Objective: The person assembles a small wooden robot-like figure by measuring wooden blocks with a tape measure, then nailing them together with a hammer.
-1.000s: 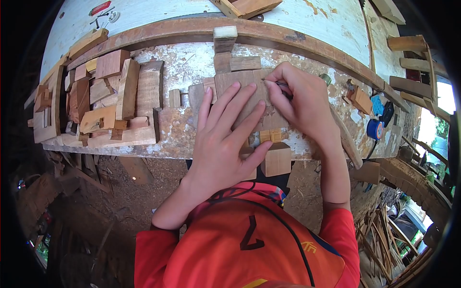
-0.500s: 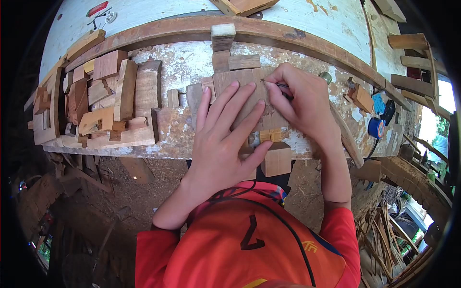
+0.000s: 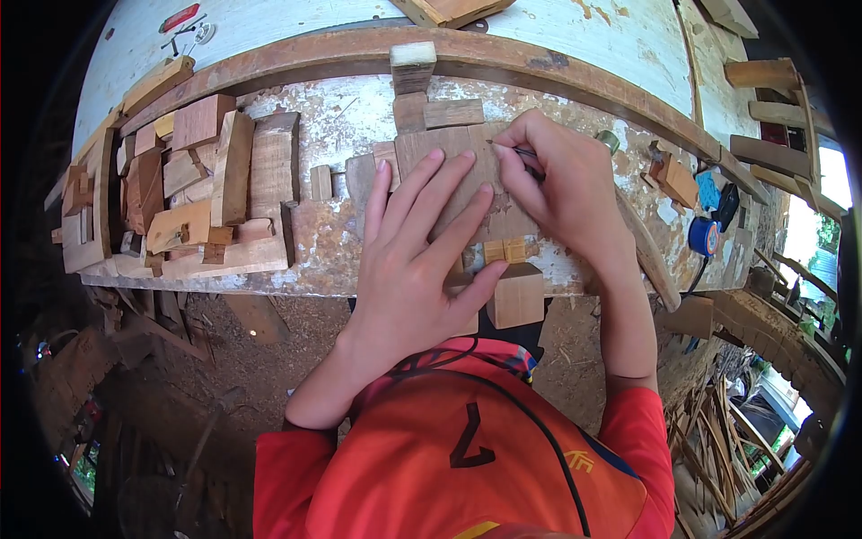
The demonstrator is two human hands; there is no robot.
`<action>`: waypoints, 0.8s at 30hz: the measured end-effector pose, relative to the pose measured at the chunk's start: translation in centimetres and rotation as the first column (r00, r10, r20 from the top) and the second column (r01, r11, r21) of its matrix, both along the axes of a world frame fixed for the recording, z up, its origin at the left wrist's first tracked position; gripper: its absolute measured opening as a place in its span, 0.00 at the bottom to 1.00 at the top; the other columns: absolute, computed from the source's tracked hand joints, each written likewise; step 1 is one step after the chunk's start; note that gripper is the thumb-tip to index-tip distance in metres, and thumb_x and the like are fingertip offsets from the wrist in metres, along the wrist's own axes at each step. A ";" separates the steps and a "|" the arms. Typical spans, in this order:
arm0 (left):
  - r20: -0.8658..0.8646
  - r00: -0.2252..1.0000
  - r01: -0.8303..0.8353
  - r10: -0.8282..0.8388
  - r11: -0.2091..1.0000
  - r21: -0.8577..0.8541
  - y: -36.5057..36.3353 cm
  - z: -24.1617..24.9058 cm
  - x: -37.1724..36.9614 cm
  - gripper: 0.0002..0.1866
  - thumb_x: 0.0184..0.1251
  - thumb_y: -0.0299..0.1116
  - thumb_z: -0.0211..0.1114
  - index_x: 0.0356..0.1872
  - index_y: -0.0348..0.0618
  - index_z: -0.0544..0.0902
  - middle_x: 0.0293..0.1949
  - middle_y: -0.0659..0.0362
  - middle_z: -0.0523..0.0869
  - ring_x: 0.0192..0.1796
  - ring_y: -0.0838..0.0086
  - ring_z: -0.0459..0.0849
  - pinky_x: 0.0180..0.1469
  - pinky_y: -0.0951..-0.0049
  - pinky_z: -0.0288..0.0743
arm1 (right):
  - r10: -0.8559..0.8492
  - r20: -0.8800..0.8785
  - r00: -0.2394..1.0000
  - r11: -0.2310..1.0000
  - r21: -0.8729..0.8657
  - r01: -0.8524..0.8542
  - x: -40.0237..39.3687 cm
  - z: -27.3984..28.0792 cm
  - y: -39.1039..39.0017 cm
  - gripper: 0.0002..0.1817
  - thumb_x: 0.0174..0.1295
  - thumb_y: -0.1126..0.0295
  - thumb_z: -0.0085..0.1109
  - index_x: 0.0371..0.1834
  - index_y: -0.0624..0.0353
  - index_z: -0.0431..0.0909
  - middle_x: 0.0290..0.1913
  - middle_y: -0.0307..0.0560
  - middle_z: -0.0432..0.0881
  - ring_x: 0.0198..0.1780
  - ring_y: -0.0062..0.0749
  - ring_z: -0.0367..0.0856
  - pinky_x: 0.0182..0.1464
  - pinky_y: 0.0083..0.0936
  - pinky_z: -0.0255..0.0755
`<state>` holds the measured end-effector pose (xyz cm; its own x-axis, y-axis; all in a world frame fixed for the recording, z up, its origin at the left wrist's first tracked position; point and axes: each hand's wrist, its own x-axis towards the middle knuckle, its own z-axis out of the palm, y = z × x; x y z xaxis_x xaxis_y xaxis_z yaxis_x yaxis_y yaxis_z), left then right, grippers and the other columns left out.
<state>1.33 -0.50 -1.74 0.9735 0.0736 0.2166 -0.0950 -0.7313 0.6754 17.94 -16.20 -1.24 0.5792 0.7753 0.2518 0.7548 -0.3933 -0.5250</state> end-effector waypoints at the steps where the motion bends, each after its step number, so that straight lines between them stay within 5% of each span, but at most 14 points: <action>1: -0.001 1.000 0.000 0.000 1.000 0.003 0.0 0.0 0.0 0.34 0.61 0.42 0.82 0.69 0.42 0.86 0.80 0.48 0.76 0.84 0.47 0.70 0.86 0.32 0.52 | -0.001 0.000 1.000 1.000 0.002 0.001 0.0 0.0 0.0 0.10 0.67 0.71 0.72 0.44 0.53 0.79 0.32 0.45 0.86 0.34 0.46 0.89 0.33 0.39 0.78; 24: 0.008 1.000 -0.007 0.007 1.000 -0.009 0.0 0.1 0.0 0.34 0.60 0.40 0.82 0.68 0.41 0.87 0.80 0.48 0.76 0.83 0.46 0.71 0.86 0.32 0.53 | 0.012 -0.023 1.000 0.999 0.031 -0.011 0.1 0.0 0.0 0.10 0.66 0.73 0.71 0.43 0.55 0.77 0.31 0.48 0.85 0.33 0.50 0.88 0.34 0.41 0.78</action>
